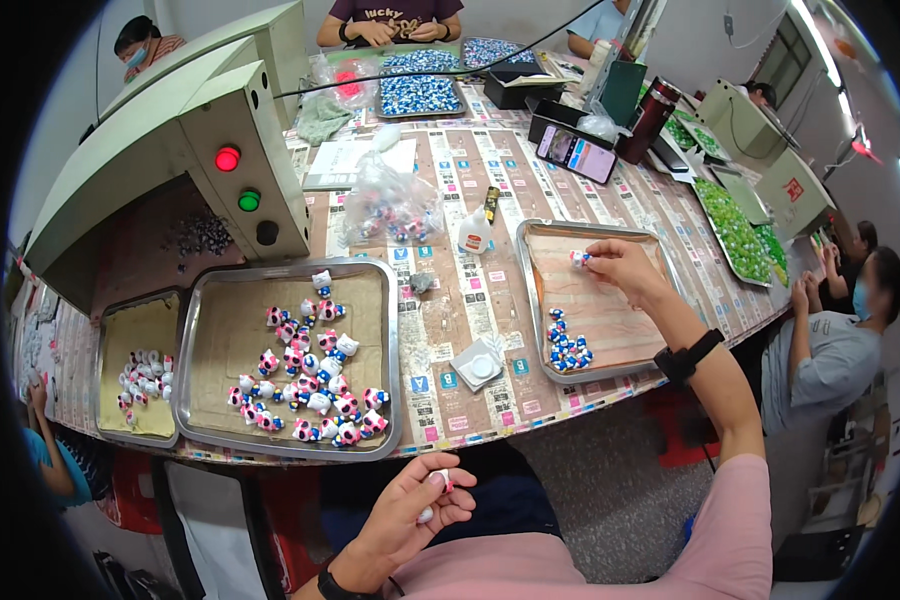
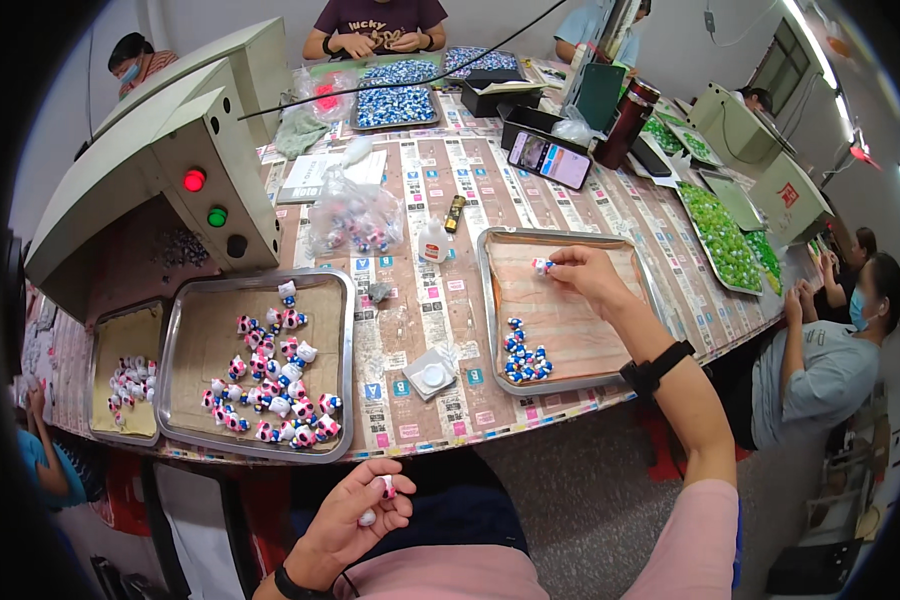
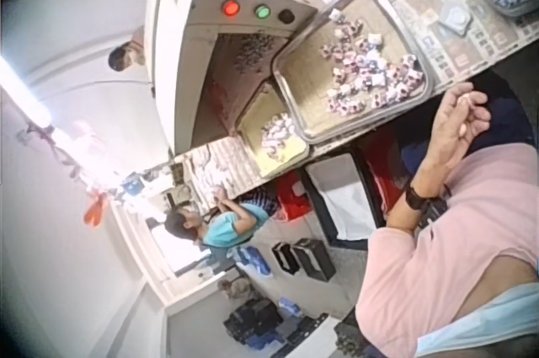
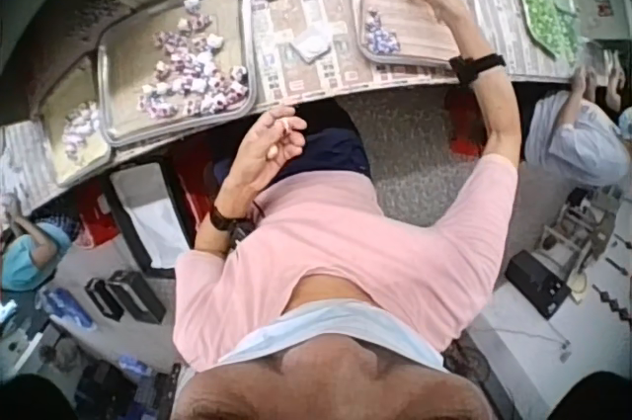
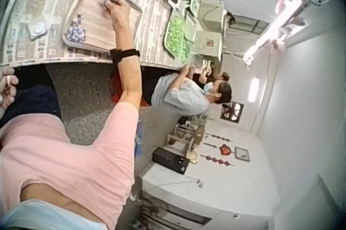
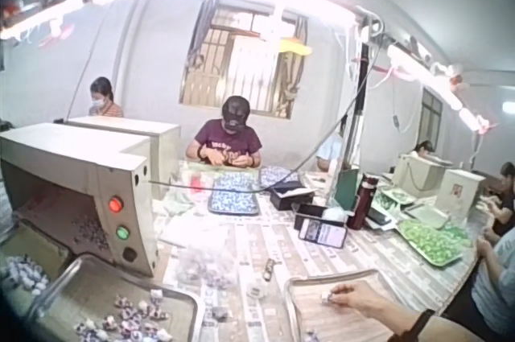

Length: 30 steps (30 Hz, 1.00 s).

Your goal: The person assembles small, round, white objects with pink and blue patterns by hand. They pick up a base object from a metal tray, attach a small blue component, and place the finished item back into the tray. The process is repetitive and performed one item at a time.

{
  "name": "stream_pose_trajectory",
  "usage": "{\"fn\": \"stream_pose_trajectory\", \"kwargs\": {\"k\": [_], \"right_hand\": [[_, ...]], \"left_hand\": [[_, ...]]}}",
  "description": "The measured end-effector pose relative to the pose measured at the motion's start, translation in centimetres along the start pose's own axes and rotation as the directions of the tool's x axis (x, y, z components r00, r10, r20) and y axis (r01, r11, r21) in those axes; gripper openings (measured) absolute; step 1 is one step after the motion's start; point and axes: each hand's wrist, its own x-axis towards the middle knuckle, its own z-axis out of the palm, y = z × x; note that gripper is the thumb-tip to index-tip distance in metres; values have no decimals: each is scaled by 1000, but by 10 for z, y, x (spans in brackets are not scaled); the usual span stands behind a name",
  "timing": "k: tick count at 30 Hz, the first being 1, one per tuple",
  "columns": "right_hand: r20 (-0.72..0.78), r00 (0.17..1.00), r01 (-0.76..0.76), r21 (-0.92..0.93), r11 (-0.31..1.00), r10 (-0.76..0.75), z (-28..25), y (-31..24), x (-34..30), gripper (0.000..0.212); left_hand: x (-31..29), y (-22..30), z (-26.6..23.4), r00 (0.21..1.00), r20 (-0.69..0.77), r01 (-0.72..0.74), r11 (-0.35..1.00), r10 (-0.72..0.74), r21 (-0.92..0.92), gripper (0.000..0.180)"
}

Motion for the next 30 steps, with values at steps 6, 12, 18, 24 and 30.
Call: {"fn": "stream_pose_trajectory", "kwargs": {"k": [6,12,18,24,30], "right_hand": [[-119,958,198,-383,902,-260,16,-17,-21,31],[118,885,443,-510,737,-450,41,-9,-73,21],[206,920,389,-581,715,-333,59,-2,-72,21],[118,921,381,-467,798,-370,63,1,-74,19],[183,971,167,-43,985,-156,80,-30,-126,22]], "left_hand": [[-14,1,-15,992,-92,-79,995,85,66,33],[-15,4,-23,997,-16,-71,997,71,-15,32],[-12,2,-8,996,-48,-73,997,75,30,32],[-14,2,-13,995,-37,-90,996,90,-7,33],[-14,10,-11,992,-54,-118,990,114,-83,36]]}}
